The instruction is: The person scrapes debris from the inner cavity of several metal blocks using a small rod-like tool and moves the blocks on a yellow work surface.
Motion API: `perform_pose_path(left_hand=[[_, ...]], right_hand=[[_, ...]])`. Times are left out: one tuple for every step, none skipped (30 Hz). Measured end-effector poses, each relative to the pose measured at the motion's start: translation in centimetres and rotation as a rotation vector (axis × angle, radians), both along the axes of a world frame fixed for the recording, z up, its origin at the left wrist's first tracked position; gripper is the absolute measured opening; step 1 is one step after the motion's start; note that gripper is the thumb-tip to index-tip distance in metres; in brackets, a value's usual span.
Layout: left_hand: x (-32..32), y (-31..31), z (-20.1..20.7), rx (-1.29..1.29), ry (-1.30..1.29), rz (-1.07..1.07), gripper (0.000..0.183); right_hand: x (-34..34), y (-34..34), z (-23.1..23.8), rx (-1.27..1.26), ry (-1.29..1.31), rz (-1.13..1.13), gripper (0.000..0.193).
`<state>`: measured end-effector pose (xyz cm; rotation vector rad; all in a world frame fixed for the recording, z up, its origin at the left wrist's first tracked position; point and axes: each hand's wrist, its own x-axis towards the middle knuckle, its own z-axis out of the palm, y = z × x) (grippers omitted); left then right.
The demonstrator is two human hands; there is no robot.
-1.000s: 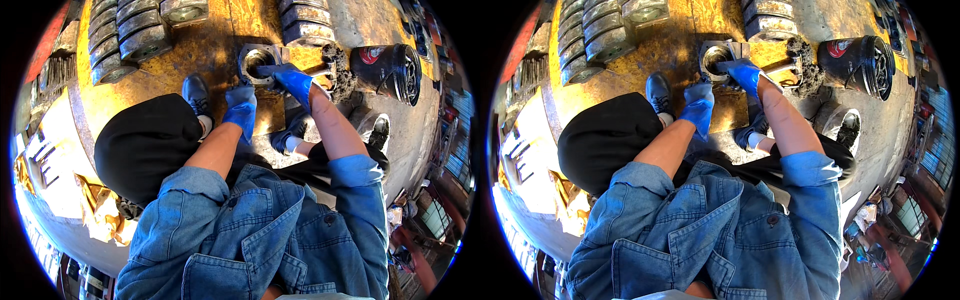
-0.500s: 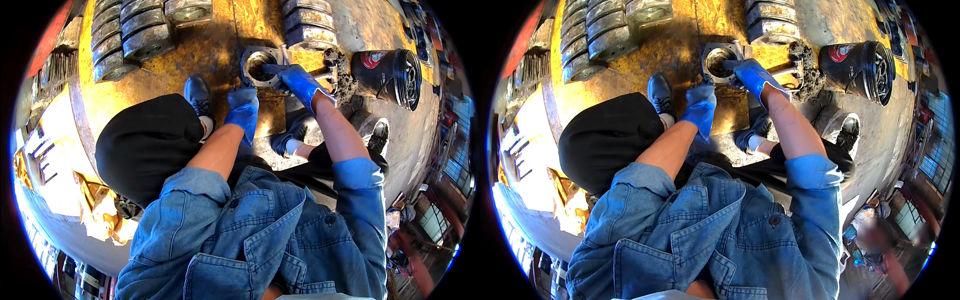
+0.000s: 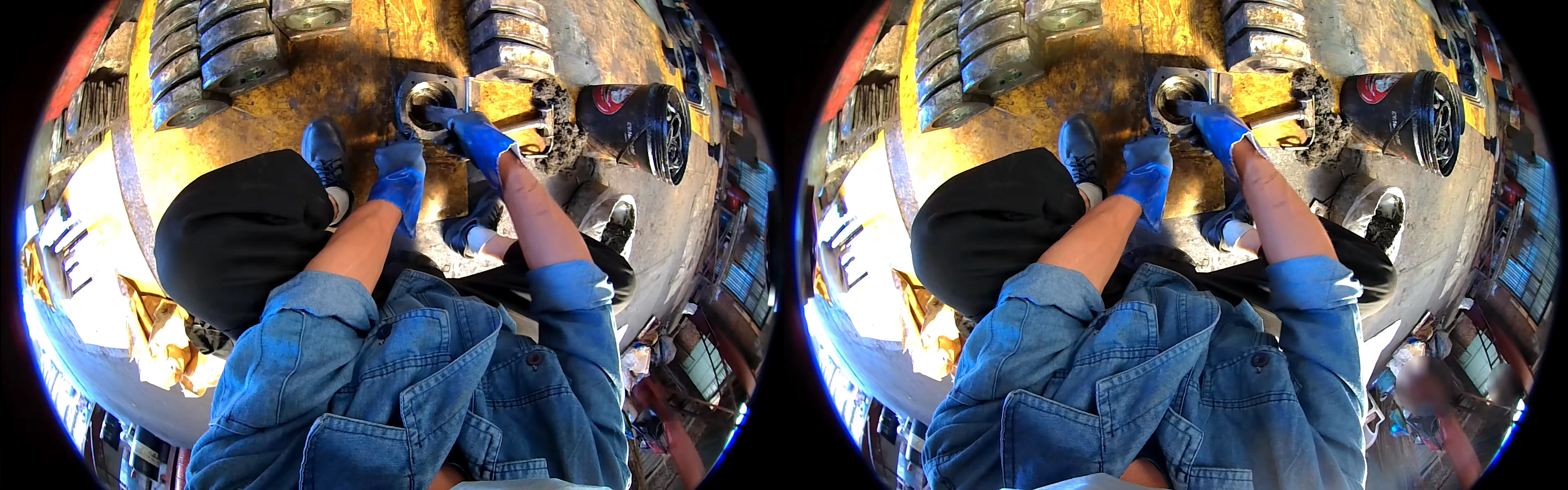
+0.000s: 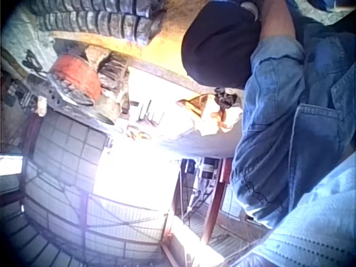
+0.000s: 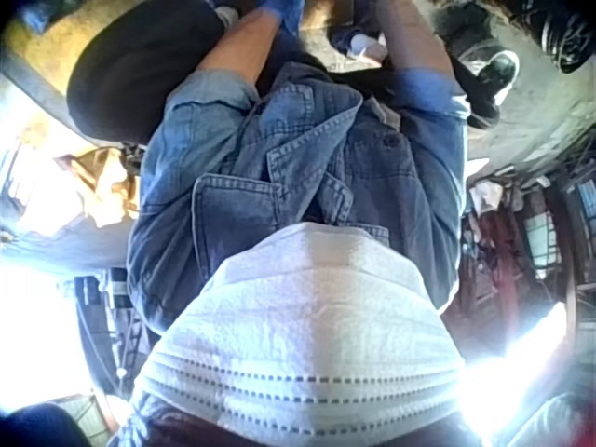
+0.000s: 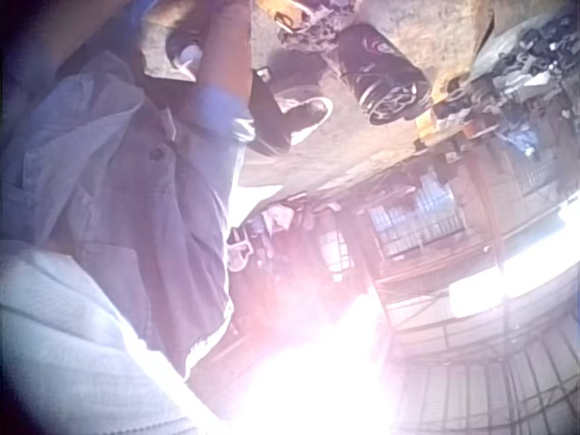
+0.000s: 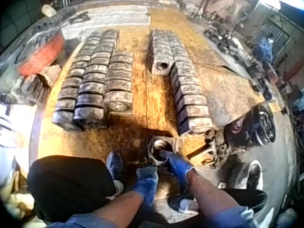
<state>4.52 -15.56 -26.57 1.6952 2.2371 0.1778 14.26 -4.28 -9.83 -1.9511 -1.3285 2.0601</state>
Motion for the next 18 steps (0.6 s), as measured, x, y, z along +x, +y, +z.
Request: perform_pose_path(left_hand=[[-0.1,-0.1,-0.3,0.005,-0.013,-0.007,0.014],[-0.2,-0.2,-0.7,0.009,-0.026,-0.013,0.013],[0.0,0.0,-0.7,0.019,-0.044,-0.025,0.012],[0.2,0.2,-0.5,0.045,-0.008,-0.011,0.011],[0.5,0.4,-0.2,0.070,0.028,0.003,0.010],[0.5,0.4,-0.1,0.091,0.068,0.020,0.009],[0.3,0.3,-0.4,0.115,0.059,0.039,0.008],[0.0,0.1,-0.8,0.139,0.049,0.058,0.008],[-0.1,0.2,-0.4,0.161,0.033,0.069,0.008],[-0.1,0.2,-0.1,0.144,0.027,0.063,0.008],[0.0,0.1,0.3,0.128,0.021,0.057,0.009],[0.6,0.6,1.2,0.121,0.005,0.035,0.009],[0.5,0.5,1.1,0.117,0.004,0.030,0.010],[0.4,0.5,1.0,0.114,0.002,0.024,0.010],[0.1,0.2,0.6,0.107,0.005,0.024,0.011],[-0.1,0.0,0.5,0.089,-0.028,0.037,0.011],[-0.2,-0.2,0.3,0.071,-0.060,0.050,0.012],[-0.1,-0.1,0.1,0.060,-0.097,0.056,0.012]], right_hand=[[0.4,0.1,0.6,0.032,-0.003,0.078,0.034],[1.2,0.5,0.4,0.148,-0.005,0.278,0.043],[2.1,1.3,0.8,0.146,-0.076,0.364,0.037],[2.7,2.2,0.9,0.139,-0.144,0.449,0.032],[3.0,3.1,0.9,0.131,-0.212,0.535,0.029],[2.8,3.9,0.8,0.259,-0.433,0.734,0.028],[2.8,4.6,0.1,0.363,-0.450,0.859,0.028],[2.8,5.1,-0.8,0.470,-0.465,0.983,0.028],[2.7,5.2,-1.0,0.570,-0.484,1.101,0.028],[2.8,4.9,0.1,0.657,-0.424,1.098,0.028],[3.1,5.4,-0.9,0.677,-0.462,1.181,0.028],[4.5,6.3,-2.2,0.693,-0.517,1.251,0.028],[4.2,6.5,-2.4,0.713,-0.553,1.336,0.027],[3.9,6.7,-2.6,0.638,-0.626,1.335,0.028],[2.2,6.7,-1.9,0.564,-0.692,1.338,0.029],[0.9,6.6,-1.3,0.489,-0.759,1.338,0.029],[-0.1,6.4,-0.6,0.481,-0.788,1.406,0.030],[-0.5,6.5,0.1,0.471,-0.828,1.467,0.031]])
